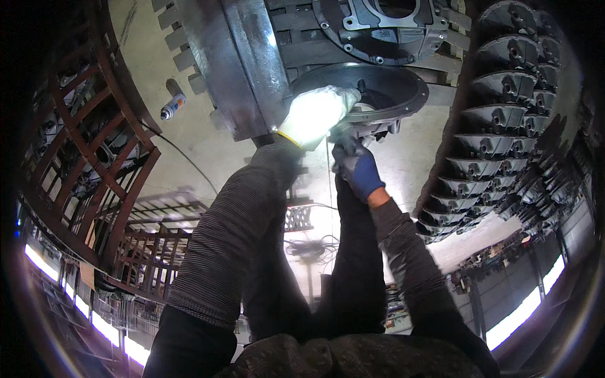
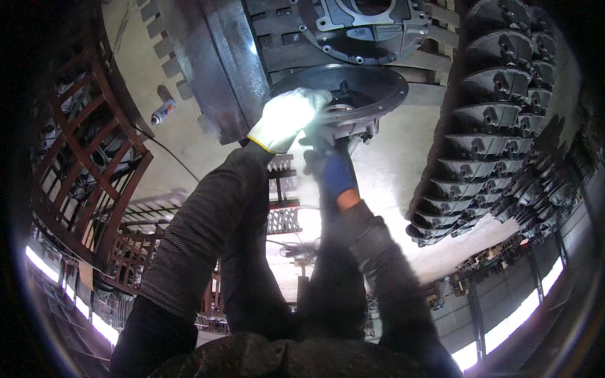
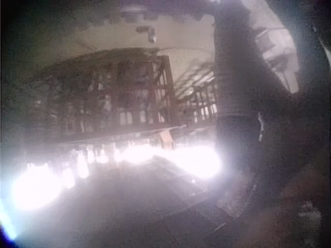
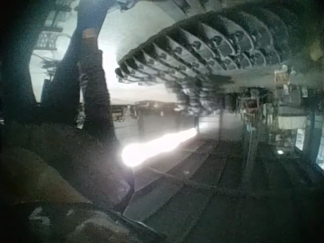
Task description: The person sits on the floor and uses an angle grinder to smooth the edges of metal engine parts. They repeatedly pick up parts, grind specific edges, and place them on a nearby metal rack.
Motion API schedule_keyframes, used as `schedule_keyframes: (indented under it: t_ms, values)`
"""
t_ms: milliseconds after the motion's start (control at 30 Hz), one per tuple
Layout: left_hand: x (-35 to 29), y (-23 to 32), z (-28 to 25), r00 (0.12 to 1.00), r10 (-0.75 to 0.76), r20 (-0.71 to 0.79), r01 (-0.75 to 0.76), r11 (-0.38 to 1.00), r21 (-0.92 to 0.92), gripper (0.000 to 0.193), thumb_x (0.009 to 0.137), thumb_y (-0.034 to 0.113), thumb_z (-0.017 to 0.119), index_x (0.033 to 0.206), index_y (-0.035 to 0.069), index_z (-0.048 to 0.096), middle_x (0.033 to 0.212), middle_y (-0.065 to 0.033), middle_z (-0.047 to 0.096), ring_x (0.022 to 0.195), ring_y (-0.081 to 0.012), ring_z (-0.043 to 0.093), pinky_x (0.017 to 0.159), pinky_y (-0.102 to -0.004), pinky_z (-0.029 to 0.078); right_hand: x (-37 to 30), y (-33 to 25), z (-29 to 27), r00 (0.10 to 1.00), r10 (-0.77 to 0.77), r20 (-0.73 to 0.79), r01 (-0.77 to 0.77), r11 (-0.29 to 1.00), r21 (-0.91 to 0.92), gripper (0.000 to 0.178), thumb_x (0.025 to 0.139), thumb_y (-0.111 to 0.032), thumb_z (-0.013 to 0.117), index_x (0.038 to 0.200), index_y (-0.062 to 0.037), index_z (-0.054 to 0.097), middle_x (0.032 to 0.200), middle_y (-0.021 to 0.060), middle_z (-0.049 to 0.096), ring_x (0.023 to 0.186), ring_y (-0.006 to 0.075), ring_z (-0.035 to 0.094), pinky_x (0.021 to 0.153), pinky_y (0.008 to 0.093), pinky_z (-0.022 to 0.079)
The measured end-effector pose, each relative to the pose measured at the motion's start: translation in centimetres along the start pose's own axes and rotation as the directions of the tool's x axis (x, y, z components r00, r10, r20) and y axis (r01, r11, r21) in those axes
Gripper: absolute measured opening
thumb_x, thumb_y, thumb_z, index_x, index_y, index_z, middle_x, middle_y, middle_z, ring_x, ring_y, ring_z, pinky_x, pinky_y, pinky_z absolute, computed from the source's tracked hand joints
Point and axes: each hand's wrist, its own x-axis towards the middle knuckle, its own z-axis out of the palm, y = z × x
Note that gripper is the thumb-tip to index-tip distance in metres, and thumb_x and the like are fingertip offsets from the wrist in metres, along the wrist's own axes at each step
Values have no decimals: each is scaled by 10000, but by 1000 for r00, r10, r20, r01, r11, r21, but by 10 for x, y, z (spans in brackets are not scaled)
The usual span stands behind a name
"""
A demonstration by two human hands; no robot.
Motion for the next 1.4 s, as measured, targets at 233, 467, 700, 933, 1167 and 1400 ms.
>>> schedule_keyframes:
  t_ms: [233,467,700,933,1167,1400]
  values:
    - [6,0,4,999,-28,41,25,997,76,339,1015,137,596,1340,86,674,1144,-131,768,1062,-309,747,913,-410,612,-78,-12,24,987,-95,-127,150,815,559,358,1097,-220,630,1421,-67,633,753,-12,620,586,56,529,506,228,395]
    - [13,-8,3,973,-22,228,-11,990,141,363,1019,176,543,1332,44,672,1280,-146,750,1149,-306,732,974,-397,602,-98,-60,-26,684,-658,315,694,453,-560,415,979,-34,730,1386,-113,713,952,138,794,753,226,748,677,353,573]
    - [14,-1,-11,979,-31,200,26,999,28,353,1045,195,568,1341,43,687,1315,-153,742,1144,-303,738,994,-391,599,-135,-72,-72,782,-259,567,622,249,-743,340,1019,-286,655,1329,-149,686,969,103,776,871,280,788,752,395,634]
    - [-12,-57,-47,874,-125,470,154,988,-24,954,830,563,862,1581,66,547,1500,-195,649,1369,-309,638,1179,-425,498,-29,46,-14,946,-85,312,309,523,-795,257,986,-315,689,1161,-154,787,928,193,772,893,401,759,802,524,598]
    - [2,-79,-38,896,-141,421,262,933,-245,566,843,273,910,1307,13,715,1227,-143,772,1145,-287,742,1001,-365,591,72,97,34,980,-18,200,181,519,-835,377,974,-413,644,1056,-87,816,1046,221,790,1004,431,759,886,550,602]
    - [63,15,-28,834,127,537,-252,953,167,361,1045,303,698,1329,82,729,1214,-126,768,1052,-304,754,934,-411,616,90,122,28,803,-555,219,551,550,-627,239,976,-263,649,1126,-116,764,998,184,781,955,407,758,830,542,592]
